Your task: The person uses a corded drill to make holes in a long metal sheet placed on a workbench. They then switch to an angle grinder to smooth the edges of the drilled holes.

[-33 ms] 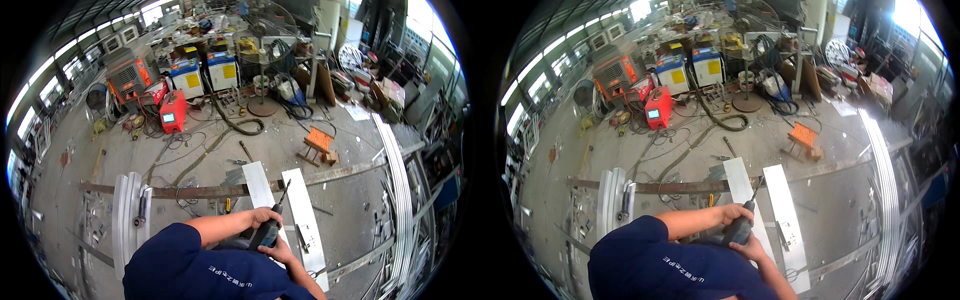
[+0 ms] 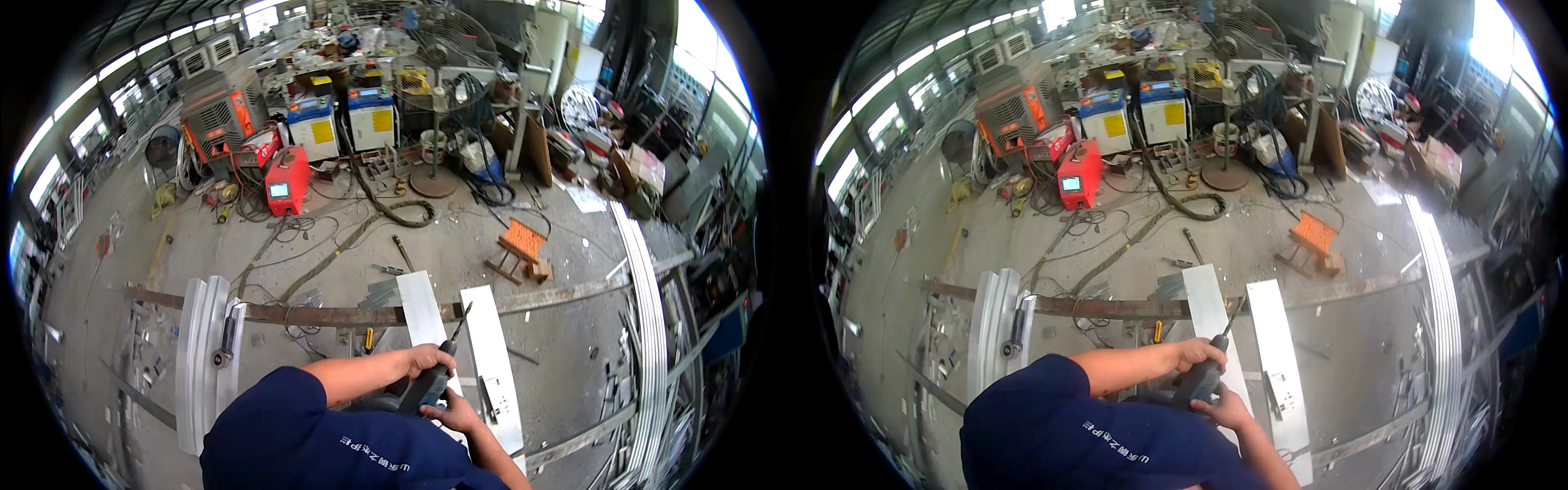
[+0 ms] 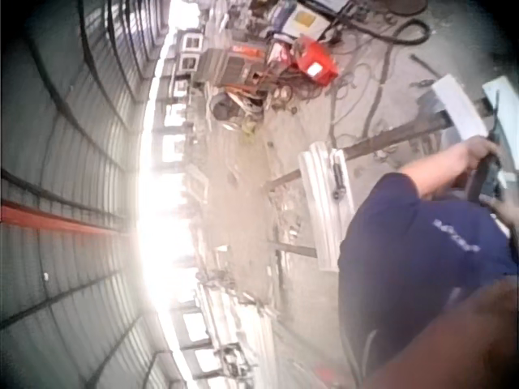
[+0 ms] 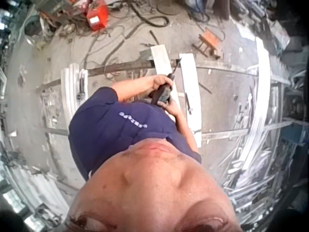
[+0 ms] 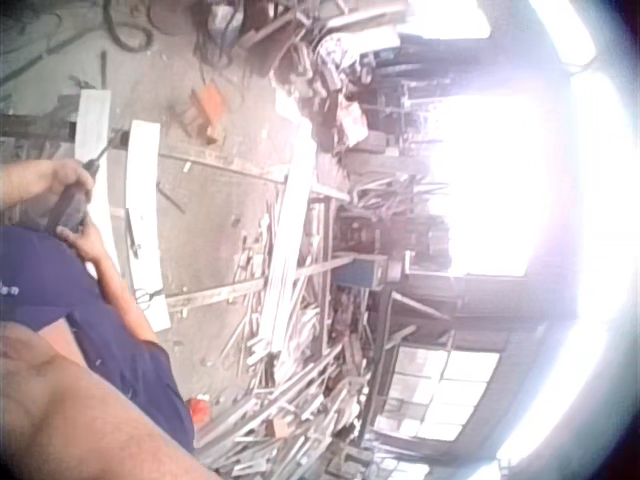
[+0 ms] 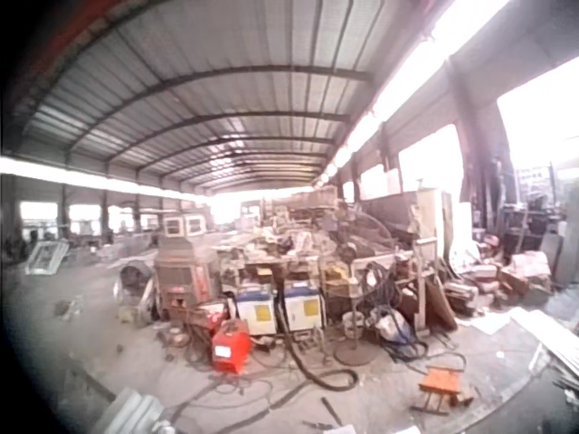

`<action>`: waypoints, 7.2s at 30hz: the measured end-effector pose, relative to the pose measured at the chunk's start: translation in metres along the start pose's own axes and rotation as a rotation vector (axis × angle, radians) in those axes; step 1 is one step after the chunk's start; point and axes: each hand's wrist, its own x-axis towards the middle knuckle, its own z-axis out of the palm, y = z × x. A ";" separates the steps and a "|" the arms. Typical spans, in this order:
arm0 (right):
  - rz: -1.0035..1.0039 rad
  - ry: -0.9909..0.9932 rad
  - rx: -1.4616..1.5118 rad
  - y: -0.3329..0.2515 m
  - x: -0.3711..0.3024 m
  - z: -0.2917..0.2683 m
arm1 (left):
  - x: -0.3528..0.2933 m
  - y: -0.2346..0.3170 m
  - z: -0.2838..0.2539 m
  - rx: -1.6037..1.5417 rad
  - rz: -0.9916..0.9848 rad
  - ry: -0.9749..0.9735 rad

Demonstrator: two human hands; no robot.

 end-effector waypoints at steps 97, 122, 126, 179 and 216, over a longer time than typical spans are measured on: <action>-0.880 -0.458 -0.923 -0.051 0.133 0.015 | -0.007 -0.154 -0.113 0.107 0.177 0.662; 0.224 -0.281 0.324 0.007 0.146 0.111 | -0.075 -0.148 -0.137 -0.222 0.396 0.309; 0.298 -0.246 0.481 0.023 0.141 0.120 | -0.085 -0.141 -0.142 -0.317 0.324 0.329; 0.910 -0.007 0.954 0.091 0.192 0.126 | 0.087 -0.208 -0.601 1.284 -0.286 0.872; 0.228 0.339 0.334 -0.016 0.035 0.096 | -0.011 -0.025 -0.055 0.352 0.158 -0.071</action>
